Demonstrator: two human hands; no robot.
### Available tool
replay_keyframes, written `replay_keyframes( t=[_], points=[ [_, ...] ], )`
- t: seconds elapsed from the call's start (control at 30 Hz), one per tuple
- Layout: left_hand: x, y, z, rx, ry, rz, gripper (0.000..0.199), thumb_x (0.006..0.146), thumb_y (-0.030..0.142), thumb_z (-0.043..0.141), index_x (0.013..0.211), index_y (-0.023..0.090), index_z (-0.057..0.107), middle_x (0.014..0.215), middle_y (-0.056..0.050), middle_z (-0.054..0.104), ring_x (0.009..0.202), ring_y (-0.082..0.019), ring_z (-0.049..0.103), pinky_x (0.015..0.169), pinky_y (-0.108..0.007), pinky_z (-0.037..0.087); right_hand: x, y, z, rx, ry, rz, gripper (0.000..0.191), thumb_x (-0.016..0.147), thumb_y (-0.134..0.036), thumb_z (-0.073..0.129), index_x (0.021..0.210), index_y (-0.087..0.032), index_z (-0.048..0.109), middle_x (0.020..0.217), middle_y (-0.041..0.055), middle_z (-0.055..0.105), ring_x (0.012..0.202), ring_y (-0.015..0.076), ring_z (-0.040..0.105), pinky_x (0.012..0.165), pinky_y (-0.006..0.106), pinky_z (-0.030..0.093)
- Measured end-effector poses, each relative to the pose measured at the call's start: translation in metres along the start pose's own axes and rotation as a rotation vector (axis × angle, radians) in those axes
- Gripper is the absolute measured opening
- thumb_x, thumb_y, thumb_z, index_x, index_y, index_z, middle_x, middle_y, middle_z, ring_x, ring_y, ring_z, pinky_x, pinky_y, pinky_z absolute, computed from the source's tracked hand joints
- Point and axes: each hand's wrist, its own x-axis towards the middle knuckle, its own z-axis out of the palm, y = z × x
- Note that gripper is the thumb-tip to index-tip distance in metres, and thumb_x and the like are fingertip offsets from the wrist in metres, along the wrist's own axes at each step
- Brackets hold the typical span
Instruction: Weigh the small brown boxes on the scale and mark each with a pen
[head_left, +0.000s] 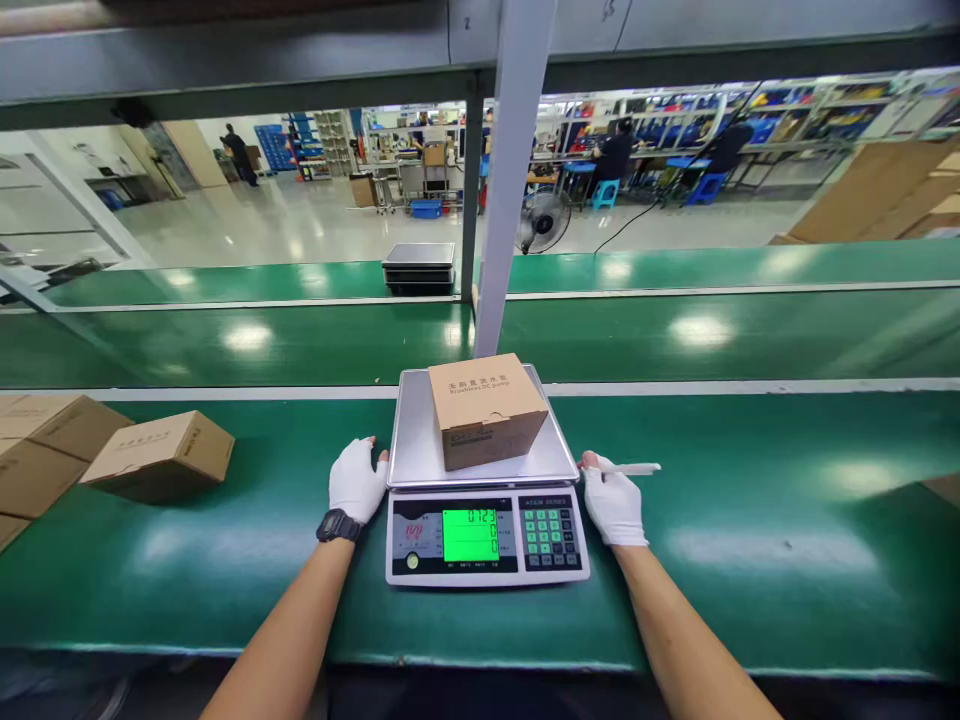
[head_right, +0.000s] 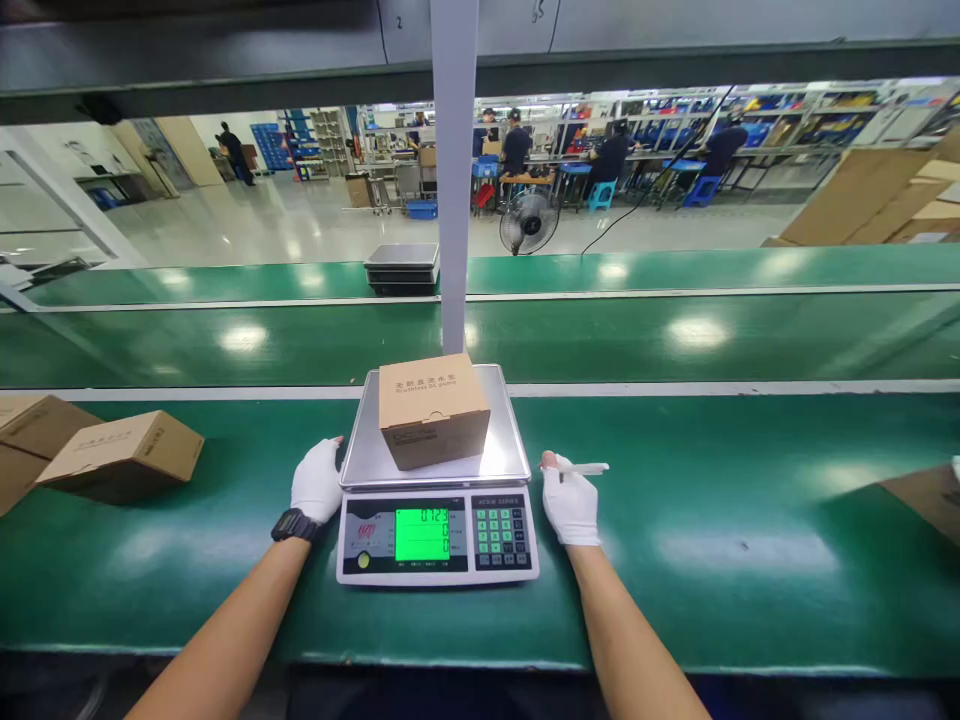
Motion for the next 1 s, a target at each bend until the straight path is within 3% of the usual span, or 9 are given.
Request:
replay_keyframes(
  t=[0.2, 0.33, 0.4, 0.5, 0.6, 0.67, 0.73, 1.0],
  points=[
    [-0.024, 0.002, 0.004, -0.193, 0.054, -0.124, 0.038, 0.09, 0.035, 0.042, 0.114, 0.011, 0.059, 0.114, -0.012, 0.062, 0.109, -0.027, 0.057, 0.097, -0.042, 0.048, 0.014, -0.007, -0.016, 0.044, -0.075, -0.005, 0.063, 0.087, -0.067, 0.027, 0.075, -0.02, 0.066, 0.072, 0.0083, 0.067, 0.077, 0.0262, 0.062, 0.072, 0.034, 0.045],
    [-0.03, 0.019, -0.017, -0.296, 0.16, -0.178, 0.041, 0.093, 0.039, 0.037, 0.115, 0.011, 0.057, 0.114, -0.013, 0.061, 0.106, -0.026, 0.059, 0.093, -0.042, 0.051, 0.034, -0.047, -0.044, 0.166, 0.004, -0.143, 0.057, 0.089, -0.066, 0.034, 0.075, -0.019, 0.062, 0.068, 0.0055, 0.063, 0.068, 0.0215, 0.059, 0.066, 0.031, 0.044],
    [-0.029, 0.044, -0.04, -0.334, 0.307, -0.082, 0.042, 0.094, 0.042, 0.039, 0.12, 0.013, 0.054, 0.121, -0.012, 0.058, 0.113, -0.026, 0.054, 0.101, -0.043, 0.046, 0.038, -0.084, -0.062, 0.285, 0.025, -0.21, 0.054, 0.09, -0.066, 0.037, 0.076, -0.018, 0.06, 0.065, 0.004, 0.061, 0.06, 0.0183, 0.056, 0.059, 0.028, 0.043],
    [-0.027, 0.093, -0.074, -0.4, 0.535, 0.295, 0.041, 0.093, 0.041, 0.049, 0.126, 0.015, 0.052, 0.126, -0.012, 0.053, 0.119, -0.026, 0.049, 0.105, -0.045, 0.042, 0.036, -0.15, -0.082, 0.47, 0.008, -0.341, 0.05, 0.091, -0.064, 0.041, 0.079, -0.019, 0.059, 0.063, 0.002, 0.059, 0.052, 0.0147, 0.052, 0.053, 0.026, 0.042],
    [-0.026, 0.133, -0.086, -0.387, 0.591, 0.573, 0.039, 0.091, 0.037, 0.056, 0.123, 0.016, 0.053, 0.129, -0.013, 0.052, 0.124, -0.03, 0.046, 0.105, -0.05, 0.04, 0.031, -0.205, -0.088, 0.506, -0.187, -0.555, 0.046, 0.089, -0.061, 0.048, 0.077, -0.018, 0.06, 0.067, 0.0022, 0.06, 0.058, 0.0149, 0.055, 0.056, 0.025, 0.044],
    [-0.024, 0.145, -0.082, -0.353, 0.609, 0.613, 0.033, 0.09, 0.033, 0.059, 0.118, 0.016, 0.055, 0.126, -0.013, 0.053, 0.124, -0.03, 0.045, 0.102, -0.05, 0.042, 0.032, -0.228, -0.082, 0.412, -0.359, -0.681, 0.041, 0.088, -0.056, 0.052, 0.074, -0.018, 0.059, 0.068, 0.0016, 0.061, 0.062, 0.0153, 0.057, 0.06, 0.025, 0.044],
    [-0.023, 0.147, -0.074, -0.343, 0.638, 0.6, 0.03, 0.089, 0.028, 0.06, 0.116, 0.017, 0.055, 0.124, -0.012, 0.055, 0.123, -0.03, 0.046, 0.1, -0.048, 0.044, 0.037, -0.241, -0.073, 0.292, -0.432, -0.733, 0.036, 0.09, -0.049, 0.052, 0.073, -0.018, 0.059, 0.069, 0.0008, 0.061, 0.065, 0.0152, 0.057, 0.063, 0.025, 0.044],
    [-0.024, 0.144, -0.067, -0.376, 0.648, 0.589, 0.032, 0.089, 0.026, 0.059, 0.12, 0.017, 0.054, 0.124, -0.014, 0.055, 0.12, -0.03, 0.049, 0.098, -0.049, 0.046, 0.047, -0.258, -0.053, 0.039, -0.307, -0.641, 0.031, 0.093, -0.034, 0.045, 0.07, -0.018, 0.059, 0.073, 0.0048, 0.066, 0.071, 0.0178, 0.06, 0.072, 0.026, 0.043]
  ],
)
